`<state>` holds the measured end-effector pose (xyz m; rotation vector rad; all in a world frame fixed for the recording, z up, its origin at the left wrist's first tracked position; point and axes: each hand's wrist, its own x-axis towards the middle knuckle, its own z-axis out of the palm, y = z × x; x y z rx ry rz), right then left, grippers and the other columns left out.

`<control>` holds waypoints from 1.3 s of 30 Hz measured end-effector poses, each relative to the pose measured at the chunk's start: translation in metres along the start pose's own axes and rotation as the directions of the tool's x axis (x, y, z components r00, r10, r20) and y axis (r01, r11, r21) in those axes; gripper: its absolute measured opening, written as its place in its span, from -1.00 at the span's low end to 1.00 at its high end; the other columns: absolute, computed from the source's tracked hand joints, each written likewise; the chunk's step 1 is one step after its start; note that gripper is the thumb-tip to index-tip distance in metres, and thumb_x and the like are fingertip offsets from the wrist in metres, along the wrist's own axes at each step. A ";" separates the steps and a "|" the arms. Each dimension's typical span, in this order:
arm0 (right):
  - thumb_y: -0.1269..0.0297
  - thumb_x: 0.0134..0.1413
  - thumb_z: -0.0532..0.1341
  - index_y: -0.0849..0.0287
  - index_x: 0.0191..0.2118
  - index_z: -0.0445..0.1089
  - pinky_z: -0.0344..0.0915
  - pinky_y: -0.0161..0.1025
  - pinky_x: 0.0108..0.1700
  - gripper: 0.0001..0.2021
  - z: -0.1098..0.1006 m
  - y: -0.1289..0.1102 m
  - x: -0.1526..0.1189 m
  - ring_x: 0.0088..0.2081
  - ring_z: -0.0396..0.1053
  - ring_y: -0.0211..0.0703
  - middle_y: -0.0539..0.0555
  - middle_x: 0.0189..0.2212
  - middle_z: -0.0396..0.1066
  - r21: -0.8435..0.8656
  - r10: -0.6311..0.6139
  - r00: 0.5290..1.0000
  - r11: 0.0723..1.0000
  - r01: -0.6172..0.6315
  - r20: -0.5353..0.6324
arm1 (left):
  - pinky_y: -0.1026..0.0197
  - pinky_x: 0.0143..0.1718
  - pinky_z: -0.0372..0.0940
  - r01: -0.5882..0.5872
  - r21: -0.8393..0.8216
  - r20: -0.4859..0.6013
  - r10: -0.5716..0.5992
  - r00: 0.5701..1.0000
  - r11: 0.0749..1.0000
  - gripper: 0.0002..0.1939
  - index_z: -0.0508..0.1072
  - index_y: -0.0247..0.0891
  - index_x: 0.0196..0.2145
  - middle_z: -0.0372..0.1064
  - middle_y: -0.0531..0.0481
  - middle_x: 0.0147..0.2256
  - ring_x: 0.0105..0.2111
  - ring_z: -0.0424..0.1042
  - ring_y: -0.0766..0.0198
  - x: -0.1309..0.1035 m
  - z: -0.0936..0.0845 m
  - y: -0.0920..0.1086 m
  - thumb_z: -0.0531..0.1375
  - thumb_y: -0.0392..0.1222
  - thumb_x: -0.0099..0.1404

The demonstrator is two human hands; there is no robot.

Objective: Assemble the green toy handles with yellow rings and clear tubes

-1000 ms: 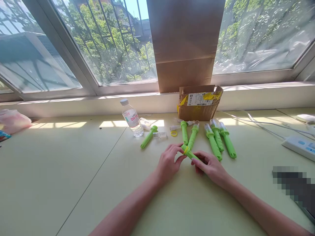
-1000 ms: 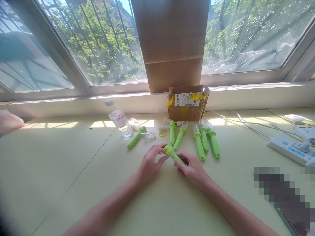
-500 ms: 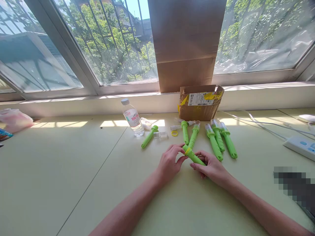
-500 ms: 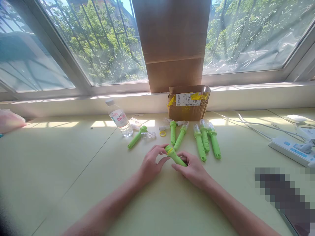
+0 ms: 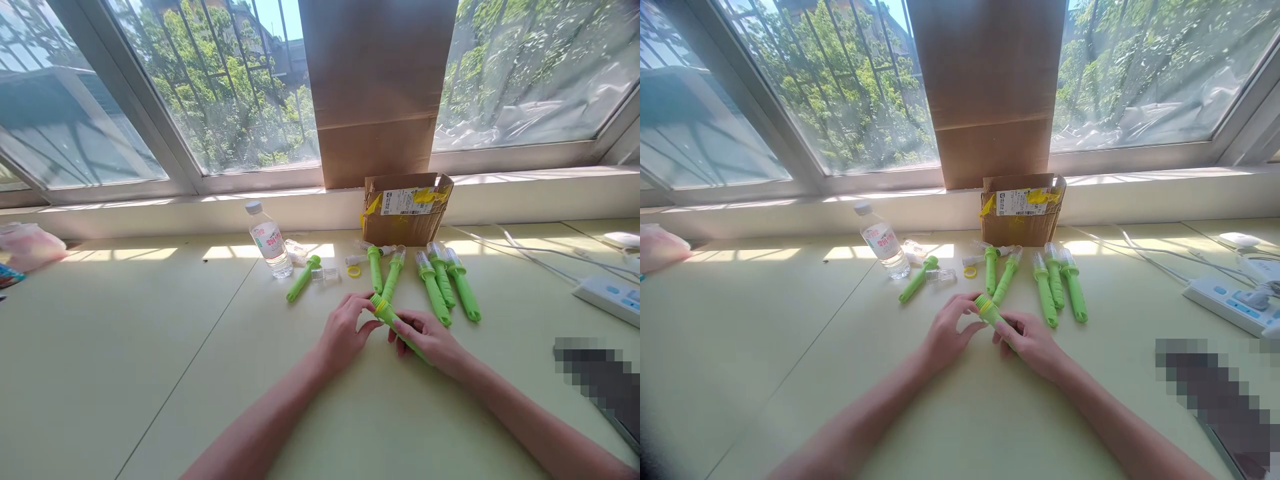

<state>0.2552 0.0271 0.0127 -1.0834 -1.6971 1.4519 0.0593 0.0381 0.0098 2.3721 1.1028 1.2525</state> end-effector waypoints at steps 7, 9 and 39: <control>-0.13 0.11 0.02 0.22 -0.37 0.33 0.16 -0.34 -0.60 -0.55 -0.001 -0.004 0.000 -0.63 0.24 -0.31 0.01 -0.53 0.33 0.054 0.069 0.997 0.996 -0.070 0.031 | 0.09 -0.09 0.35 -0.035 -0.003 -0.016 0.035 0.999 0.999 -0.85 0.30 -0.20 -0.25 0.38 -0.13 -0.05 -0.02 0.36 0.18 0.001 -0.001 0.001 0.19 -0.28 0.21; -0.12 0.09 0.05 0.21 -0.29 0.32 0.14 -0.34 -0.64 -0.57 -0.001 -0.003 0.000 -0.67 0.22 -0.31 0.00 -0.54 0.33 0.057 0.085 0.996 0.995 -0.087 0.030 | 0.09 -0.08 0.34 -0.037 -0.023 -0.015 0.036 0.999 0.999 -0.87 0.30 -0.20 -0.25 0.37 -0.14 -0.04 -0.01 0.36 0.18 0.001 -0.001 0.001 0.17 -0.29 0.23; 0.05 0.01 0.22 0.15 -0.32 0.29 0.19 -0.31 -0.54 -0.74 0.003 0.001 -0.003 -0.59 0.27 -0.26 -0.07 -0.61 0.29 0.009 0.039 0.993 0.999 -0.038 -0.115 | 0.10 -0.11 0.35 -0.008 -0.043 -0.014 0.008 1.000 0.999 -0.90 0.30 -0.20 -0.24 0.40 -0.13 -0.07 -0.02 0.37 0.18 0.000 -0.001 0.003 0.13 -0.29 0.27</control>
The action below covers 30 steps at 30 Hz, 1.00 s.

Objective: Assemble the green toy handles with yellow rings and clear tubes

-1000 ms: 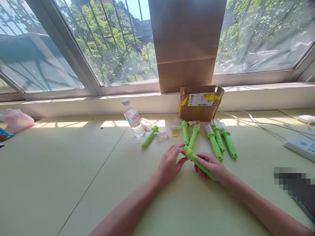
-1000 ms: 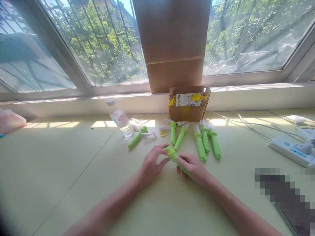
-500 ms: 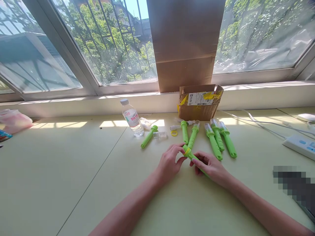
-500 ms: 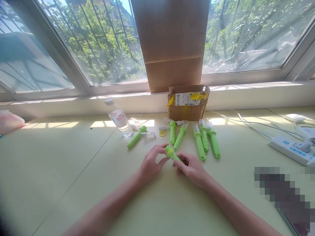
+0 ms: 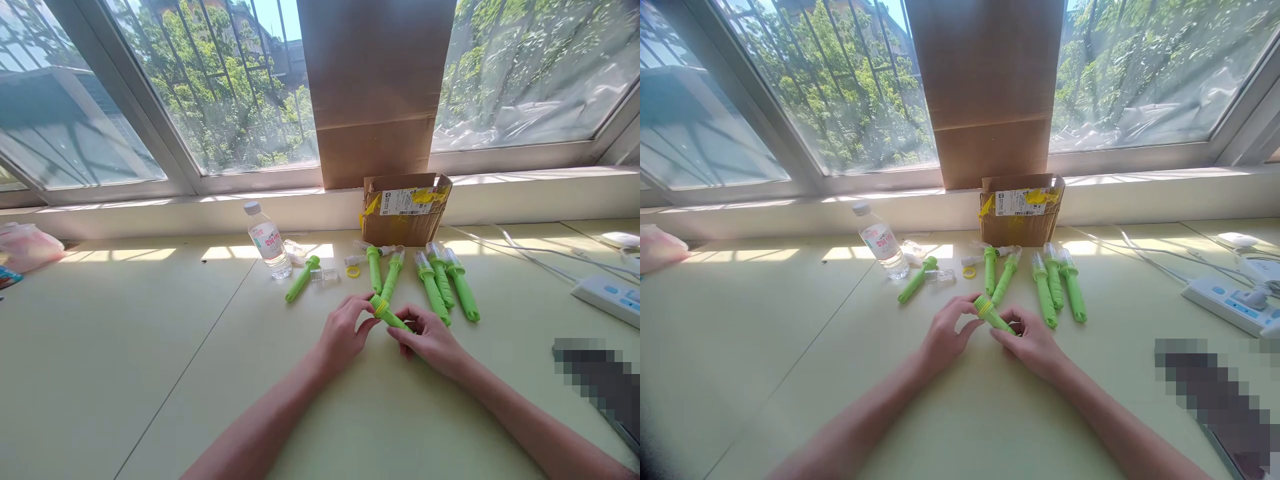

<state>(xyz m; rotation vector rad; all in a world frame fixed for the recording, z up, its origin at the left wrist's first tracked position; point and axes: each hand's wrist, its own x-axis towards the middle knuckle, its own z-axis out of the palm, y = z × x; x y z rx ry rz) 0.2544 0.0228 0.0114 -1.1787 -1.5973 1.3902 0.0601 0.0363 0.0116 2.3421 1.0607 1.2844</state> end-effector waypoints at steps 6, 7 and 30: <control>-0.01 0.11 0.11 0.18 -0.33 0.35 0.24 -0.28 -0.42 -0.68 -0.001 0.000 0.002 -0.50 0.32 -0.21 -0.01 -0.56 0.34 -0.023 -0.053 0.997 0.998 0.054 0.050 | 0.10 -0.09 0.34 0.012 0.001 0.027 -0.012 1.000 1.000 -0.84 0.28 -0.20 -0.21 0.37 -0.13 -0.03 0.00 0.35 0.18 0.000 -0.002 0.000 0.15 -0.29 0.24; -0.02 0.12 0.09 0.18 -0.33 0.35 0.24 -0.28 -0.41 -0.67 -0.001 -0.001 0.002 -0.50 0.32 -0.21 -0.01 -0.57 0.33 -0.020 -0.050 0.997 0.998 0.052 0.059 | 0.10 -0.09 0.34 0.007 0.002 0.024 -0.007 1.000 1.000 -0.85 0.28 -0.20 -0.21 0.37 -0.12 -0.04 0.00 0.35 0.19 0.000 -0.002 0.000 0.14 -0.30 0.24; 0.01 0.10 0.13 0.18 -0.29 0.35 0.22 -0.30 -0.46 -0.70 -0.002 0.003 0.006 -0.52 0.31 -0.28 0.01 -0.43 0.35 0.079 -0.021 0.994 0.997 0.013 0.106 | 0.12 -0.14 0.36 -0.077 0.091 -0.037 0.080 0.996 0.993 -0.88 0.29 -0.21 -0.27 0.41 -0.11 -0.08 -0.05 0.39 0.19 0.000 -0.001 -0.003 0.18 -0.28 0.23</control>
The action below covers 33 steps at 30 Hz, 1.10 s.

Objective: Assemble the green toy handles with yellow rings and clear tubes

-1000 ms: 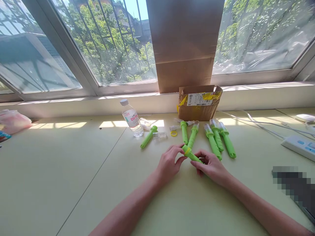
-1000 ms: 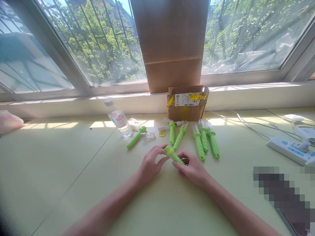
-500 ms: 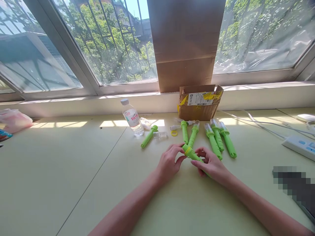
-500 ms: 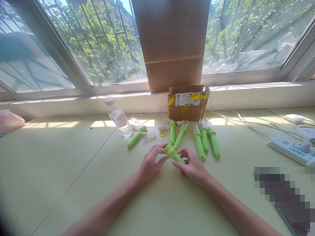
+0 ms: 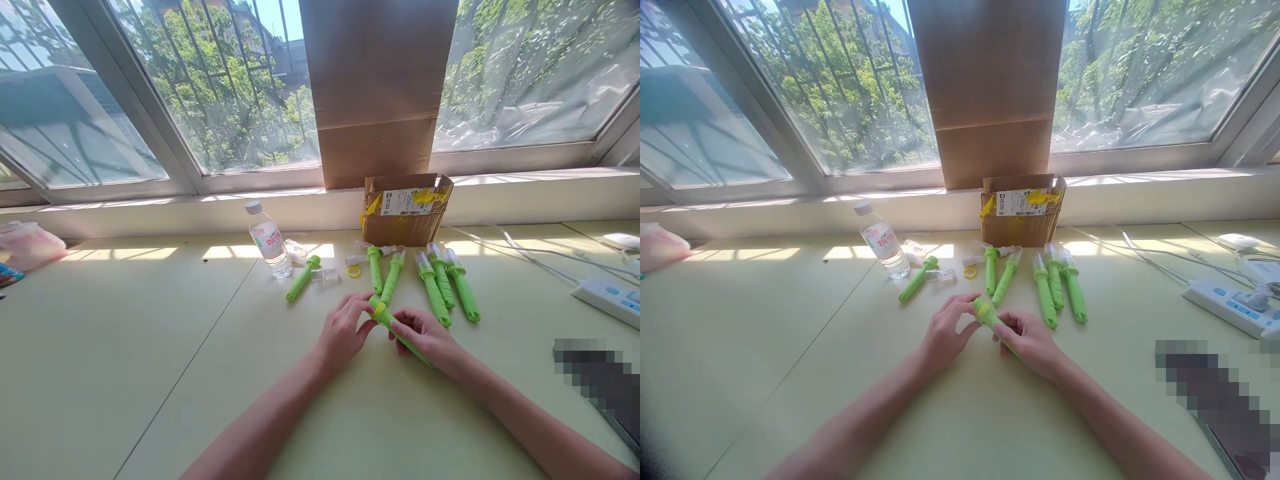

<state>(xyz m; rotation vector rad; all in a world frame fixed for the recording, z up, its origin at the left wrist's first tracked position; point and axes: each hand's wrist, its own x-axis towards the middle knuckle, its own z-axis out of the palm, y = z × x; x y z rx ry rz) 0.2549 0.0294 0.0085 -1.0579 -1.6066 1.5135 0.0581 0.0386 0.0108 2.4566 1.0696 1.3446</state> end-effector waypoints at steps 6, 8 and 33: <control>0.02 0.02 0.21 0.12 -0.15 0.23 0.22 -0.31 -0.53 -0.65 0.004 -0.001 -0.003 -0.56 0.28 -0.31 -0.04 -0.42 0.31 -0.017 0.012 0.996 1.000 -0.013 -0.087 | 0.15 -0.16 0.37 -0.029 0.037 -0.025 0.030 0.999 0.999 -0.89 0.29 -0.21 -0.27 0.43 -0.09 -0.09 -0.08 0.40 0.21 -0.001 0.002 -0.001 0.17 -0.30 0.24; 0.05 -0.06 0.29 0.10 -0.21 0.21 0.18 -0.33 -0.57 -0.64 0.005 0.000 -0.004 -0.58 0.25 -0.33 -0.07 -0.44 0.28 -0.035 0.007 0.991 0.999 -0.012 -0.132 | 0.15 -0.17 0.37 -0.041 0.039 -0.024 0.042 0.999 0.998 -0.89 0.30 -0.21 -0.27 0.43 -0.08 -0.10 -0.08 0.40 0.21 -0.001 0.002 0.000 0.17 -0.31 0.24; 0.13 -0.06 0.29 0.16 -0.29 0.31 0.13 -0.34 -0.60 -0.74 0.007 -0.003 -0.006 -0.62 0.21 -0.31 -0.10 -0.60 0.26 -0.136 -0.013 0.989 0.991 -0.007 -0.146 | 0.15 -0.15 0.37 -0.085 0.092 -0.019 0.087 0.996 0.992 -0.91 0.30 -0.22 -0.29 0.43 -0.10 -0.09 -0.05 0.39 0.20 0.001 0.002 0.003 0.16 -0.30 0.24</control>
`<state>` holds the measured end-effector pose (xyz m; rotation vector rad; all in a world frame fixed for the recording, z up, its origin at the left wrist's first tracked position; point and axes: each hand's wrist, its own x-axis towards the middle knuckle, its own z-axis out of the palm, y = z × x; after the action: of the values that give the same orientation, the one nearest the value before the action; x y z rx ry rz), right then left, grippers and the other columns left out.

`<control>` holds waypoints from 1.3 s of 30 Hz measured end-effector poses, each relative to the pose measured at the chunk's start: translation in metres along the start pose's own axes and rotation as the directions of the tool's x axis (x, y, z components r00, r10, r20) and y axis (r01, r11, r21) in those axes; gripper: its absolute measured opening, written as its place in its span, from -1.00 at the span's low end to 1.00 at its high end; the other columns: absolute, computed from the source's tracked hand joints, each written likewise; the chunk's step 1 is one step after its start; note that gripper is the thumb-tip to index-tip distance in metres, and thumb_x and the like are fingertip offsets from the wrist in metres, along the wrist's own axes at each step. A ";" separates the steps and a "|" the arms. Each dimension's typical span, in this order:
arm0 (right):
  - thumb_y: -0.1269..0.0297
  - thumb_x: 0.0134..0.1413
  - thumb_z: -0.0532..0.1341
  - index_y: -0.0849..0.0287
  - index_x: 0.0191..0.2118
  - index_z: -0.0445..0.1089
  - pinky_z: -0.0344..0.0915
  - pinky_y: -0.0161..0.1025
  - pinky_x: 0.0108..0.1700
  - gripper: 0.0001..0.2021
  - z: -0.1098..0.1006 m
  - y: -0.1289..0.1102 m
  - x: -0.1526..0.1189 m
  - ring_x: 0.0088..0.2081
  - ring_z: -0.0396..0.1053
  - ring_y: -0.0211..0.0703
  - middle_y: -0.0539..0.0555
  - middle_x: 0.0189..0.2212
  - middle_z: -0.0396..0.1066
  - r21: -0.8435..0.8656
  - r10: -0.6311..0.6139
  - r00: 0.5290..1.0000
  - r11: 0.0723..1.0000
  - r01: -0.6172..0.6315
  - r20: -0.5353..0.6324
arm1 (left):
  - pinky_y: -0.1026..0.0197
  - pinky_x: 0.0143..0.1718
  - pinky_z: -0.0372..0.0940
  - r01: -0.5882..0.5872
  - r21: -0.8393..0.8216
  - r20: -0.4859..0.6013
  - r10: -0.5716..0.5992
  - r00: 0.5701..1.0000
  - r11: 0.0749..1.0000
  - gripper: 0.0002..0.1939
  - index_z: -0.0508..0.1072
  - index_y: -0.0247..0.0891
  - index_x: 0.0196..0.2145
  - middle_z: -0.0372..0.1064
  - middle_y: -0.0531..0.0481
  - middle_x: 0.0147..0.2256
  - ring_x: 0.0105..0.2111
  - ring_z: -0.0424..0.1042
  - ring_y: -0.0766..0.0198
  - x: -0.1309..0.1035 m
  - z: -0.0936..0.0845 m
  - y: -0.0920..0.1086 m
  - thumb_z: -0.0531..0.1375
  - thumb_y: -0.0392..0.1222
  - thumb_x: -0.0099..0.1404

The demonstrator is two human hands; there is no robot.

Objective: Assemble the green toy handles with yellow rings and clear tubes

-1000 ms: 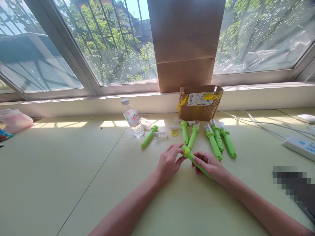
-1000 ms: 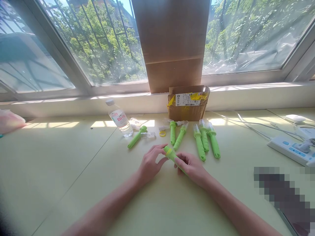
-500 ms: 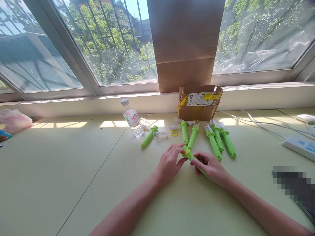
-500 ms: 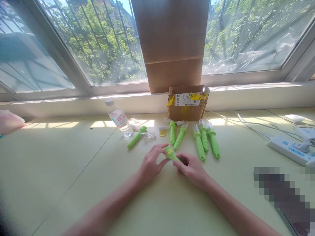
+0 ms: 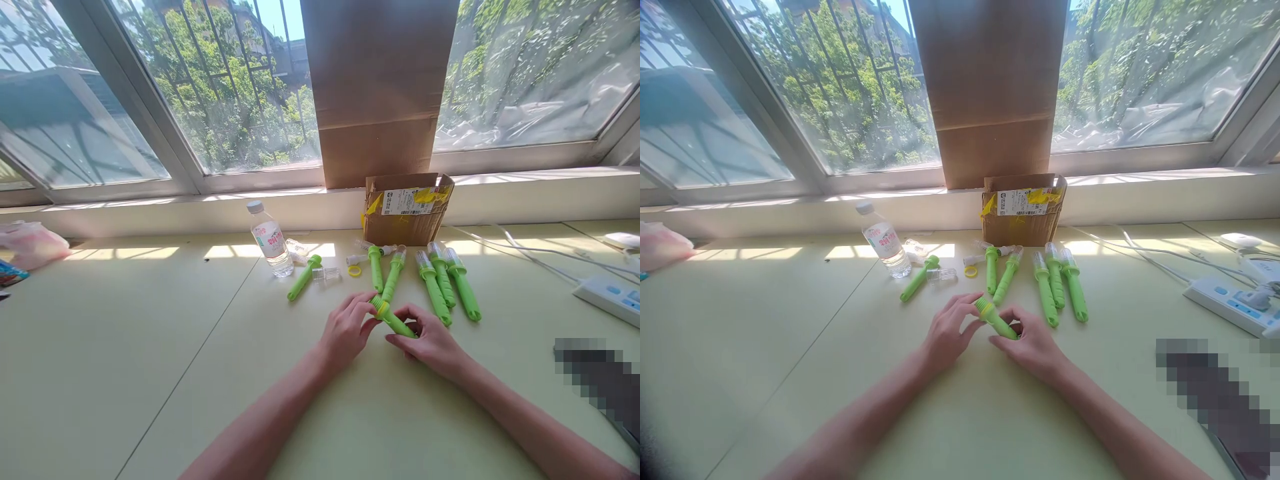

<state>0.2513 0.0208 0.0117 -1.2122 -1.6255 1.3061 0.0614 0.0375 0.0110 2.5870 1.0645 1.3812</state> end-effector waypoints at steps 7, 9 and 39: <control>0.03 0.03 0.20 0.18 -0.33 0.38 0.17 -0.31 -0.52 -0.71 -0.002 -0.002 0.002 -0.58 0.25 -0.25 -0.05 -0.64 0.27 0.055 0.013 0.996 0.998 -0.018 0.092 | 0.12 -0.14 0.38 0.033 -0.036 0.033 -0.031 0.999 0.999 -0.88 0.29 -0.22 -0.25 0.41 -0.15 -0.08 -0.04 0.38 0.17 0.002 -0.002 0.001 0.17 -0.27 0.23; 0.00 0.05 0.17 0.19 -0.37 0.38 0.17 -0.31 -0.50 -0.69 -0.003 -0.003 0.003 -0.56 0.25 -0.25 -0.04 -0.62 0.28 0.045 -0.002 0.994 0.999 -0.003 0.110 | 0.11 -0.15 0.38 0.029 -0.033 0.020 -0.028 0.999 0.999 -0.89 0.30 -0.22 -0.25 0.42 -0.15 -0.08 -0.05 0.39 0.17 0.002 -0.003 0.001 0.16 -0.28 0.24; 0.02 -0.01 0.23 0.15 -0.39 0.26 0.18 -0.31 -0.55 -0.71 0.002 0.002 0.003 -0.57 0.24 -0.28 -0.07 -0.56 0.25 0.114 -0.003 1.000 0.993 0.001 0.017 | 0.10 -0.13 0.36 0.079 -0.051 0.048 -0.077 0.996 0.996 -0.86 0.30 -0.20 -0.22 0.37 -0.15 -0.05 -0.04 0.37 0.16 0.001 -0.005 0.000 0.16 -0.26 0.24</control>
<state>0.2493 0.0232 0.0088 -1.1325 -1.5418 1.3924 0.0585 0.0370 0.0146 2.4987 1.0946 1.3081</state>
